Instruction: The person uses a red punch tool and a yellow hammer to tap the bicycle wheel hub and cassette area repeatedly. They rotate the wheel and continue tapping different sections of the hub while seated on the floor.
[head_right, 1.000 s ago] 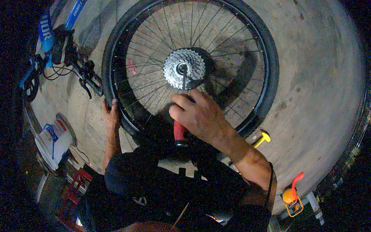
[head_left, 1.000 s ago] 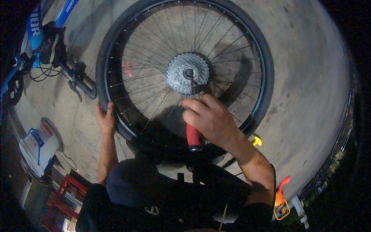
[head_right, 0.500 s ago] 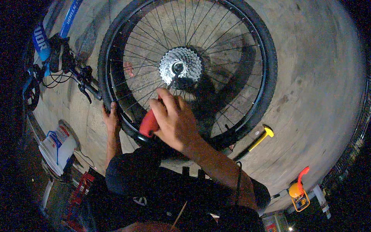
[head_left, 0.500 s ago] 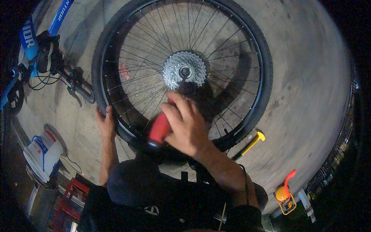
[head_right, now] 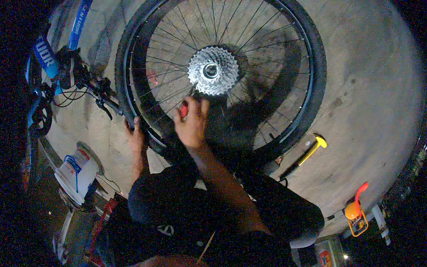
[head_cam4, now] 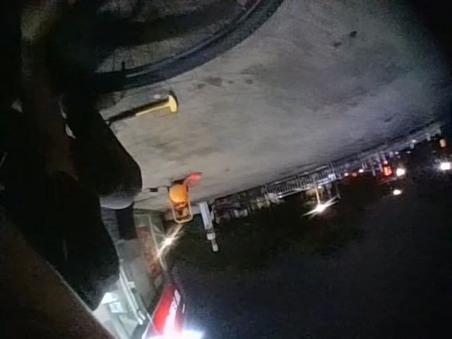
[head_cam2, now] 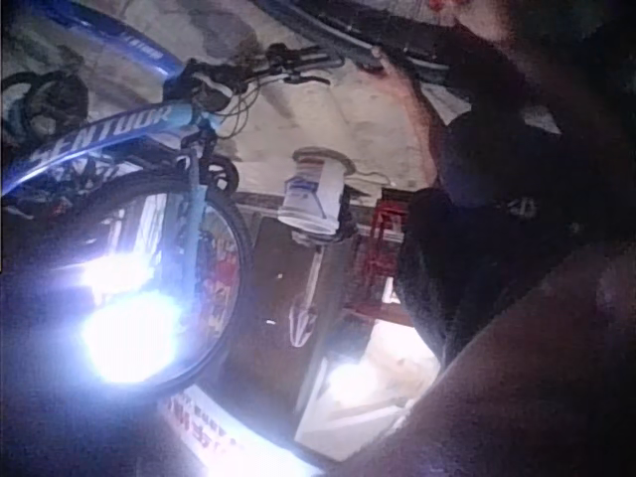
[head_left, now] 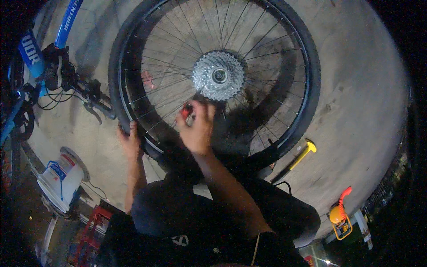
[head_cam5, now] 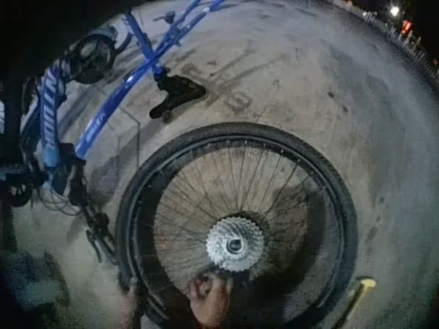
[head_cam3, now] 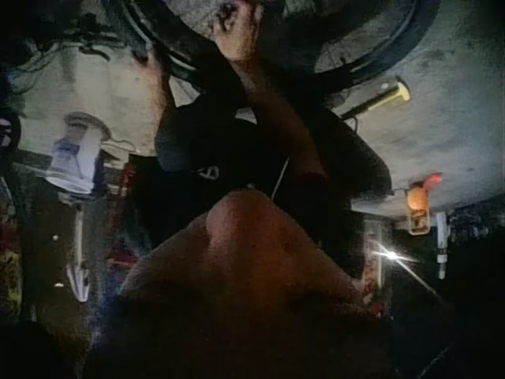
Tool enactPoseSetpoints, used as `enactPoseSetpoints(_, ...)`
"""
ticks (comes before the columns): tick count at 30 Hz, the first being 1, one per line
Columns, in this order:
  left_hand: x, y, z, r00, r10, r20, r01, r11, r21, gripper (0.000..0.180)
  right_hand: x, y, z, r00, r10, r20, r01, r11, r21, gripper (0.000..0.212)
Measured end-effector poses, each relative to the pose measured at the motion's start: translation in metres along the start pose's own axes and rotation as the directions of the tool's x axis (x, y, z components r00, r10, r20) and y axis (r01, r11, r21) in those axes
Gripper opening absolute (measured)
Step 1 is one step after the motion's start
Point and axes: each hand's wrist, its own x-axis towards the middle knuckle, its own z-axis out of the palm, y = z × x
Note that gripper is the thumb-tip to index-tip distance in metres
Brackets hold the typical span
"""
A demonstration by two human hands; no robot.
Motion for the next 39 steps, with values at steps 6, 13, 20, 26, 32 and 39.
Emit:
enactPoseSetpoints(6,-0.011,0.012,0.004,1.0,0.009,-0.022,-0.01,0.998,-0.068,0.067,-0.006,-0.009,0.011,0.962,0.272,0.023,-0.272,0.948,0.163,0.059)
enactPoseSetpoints(13,-0.008,0.008,-0.004,0.997,0.046,-0.058,-0.052,0.993,-0.101,0.069,-0.001,0.025,0.046,0.863,0.46,-0.209,-0.387,0.867,0.314,0.041)
enactPoseSetpoints(20,-0.004,0.008,-0.004,0.999,0.012,-0.037,-0.018,0.983,-0.181,0.063,-0.018,0.02,0.032,0.882,0.437,-0.176,-0.279,0.786,0.552,0.017)
enactPoseSetpoints(26,-0.003,0.01,-0.01,1.0,0.014,0.006,-0.013,0.981,-0.194,0.064,-0.019,-0.023,-0.04,0.971,-0.113,-0.209,0.155,0.968,0.199,0.024)
enactPoseSetpoints(32,0.03,0.011,-0.009,0.992,0.104,-0.066,-0.113,0.983,-0.143,0.068,-0.003,-0.034,-0.094,0.983,0.139,0.119,-0.183,0.774,0.606,0.052)
enactPoseSetpoints(39,0.087,0.103,-0.005,0.998,0.046,0.047,-0.051,0.992,0.113,0.069,-0.012,-0.05,-0.112,0.849,0.405,0.338,-0.512,0.476,0.715,0.04)
